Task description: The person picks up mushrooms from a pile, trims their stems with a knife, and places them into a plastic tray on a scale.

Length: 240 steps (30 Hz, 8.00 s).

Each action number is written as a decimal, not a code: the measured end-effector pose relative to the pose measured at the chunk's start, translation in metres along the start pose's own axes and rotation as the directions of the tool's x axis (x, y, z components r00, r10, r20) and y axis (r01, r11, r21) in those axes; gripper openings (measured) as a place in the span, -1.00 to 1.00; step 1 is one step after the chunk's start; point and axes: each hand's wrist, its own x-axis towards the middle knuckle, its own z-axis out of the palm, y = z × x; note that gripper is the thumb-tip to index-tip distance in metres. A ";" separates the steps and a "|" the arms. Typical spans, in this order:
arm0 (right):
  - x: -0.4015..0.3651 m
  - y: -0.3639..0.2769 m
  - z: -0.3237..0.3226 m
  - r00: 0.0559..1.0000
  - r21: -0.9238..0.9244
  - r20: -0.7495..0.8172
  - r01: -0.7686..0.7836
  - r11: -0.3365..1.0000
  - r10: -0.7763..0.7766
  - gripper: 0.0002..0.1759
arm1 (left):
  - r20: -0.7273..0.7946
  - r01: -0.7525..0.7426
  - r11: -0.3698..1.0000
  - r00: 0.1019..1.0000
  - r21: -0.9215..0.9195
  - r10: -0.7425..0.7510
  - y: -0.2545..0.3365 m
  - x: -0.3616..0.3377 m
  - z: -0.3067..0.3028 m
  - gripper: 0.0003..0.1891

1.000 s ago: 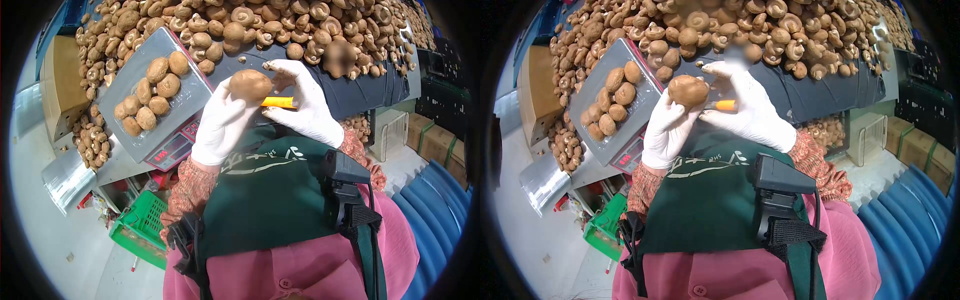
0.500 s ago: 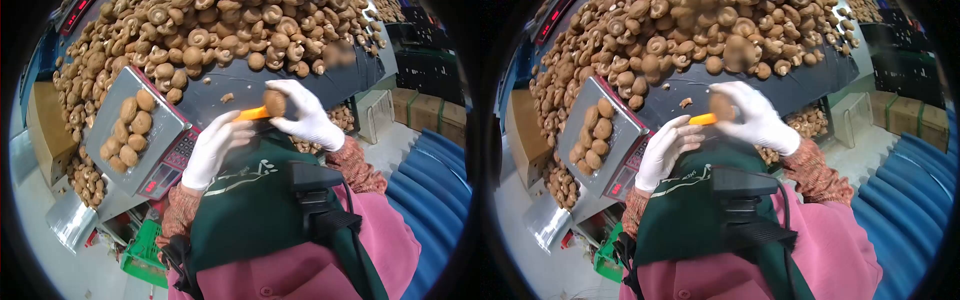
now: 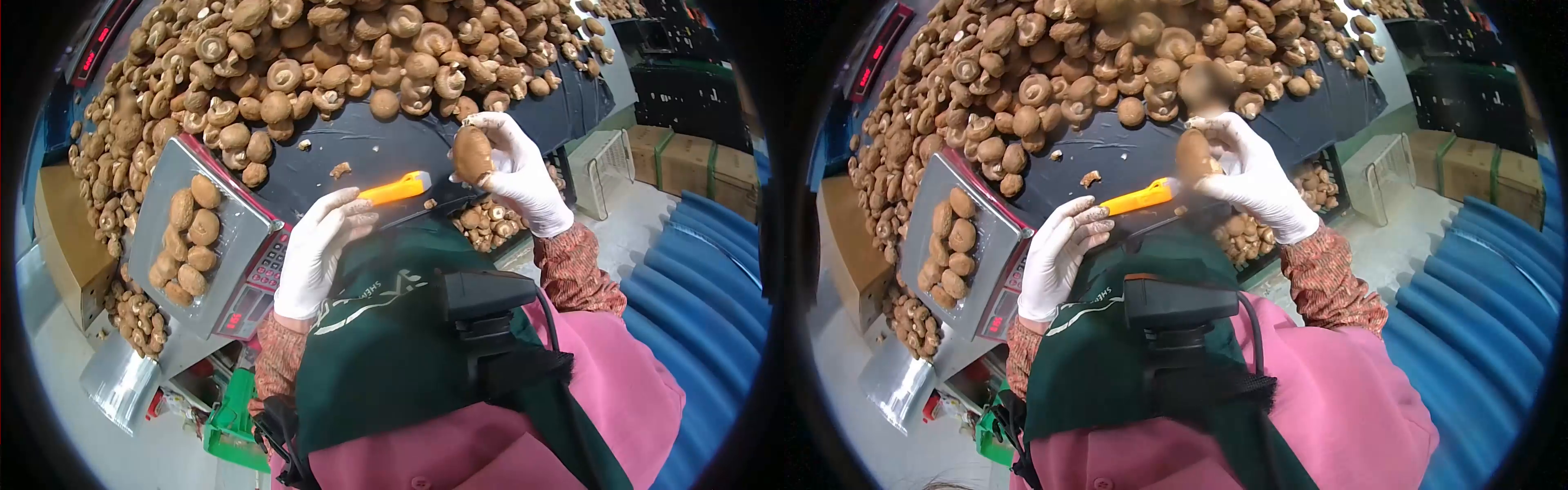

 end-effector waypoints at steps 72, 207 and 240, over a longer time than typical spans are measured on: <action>0.028 0.018 0.108 0.972 -0.425 0.232 0.147 0.893 -0.050 -0.61 | -0.013 -0.016 0.991 1.000 -0.130 0.014 -0.007 -0.021 -0.012 -0.53; 0.053 0.030 0.073 0.973 -0.291 0.118 -0.158 0.944 0.200 -0.64 | -0.091 0.082 0.062 0.420 0.995 0.903 0.060 -0.087 -0.100 -0.19; 0.099 0.043 0.161 0.914 -0.270 0.324 -0.158 0.950 0.244 -0.64 | -0.731 -0.081 0.772 0.273 0.631 0.626 0.025 -0.160 -0.181 -0.66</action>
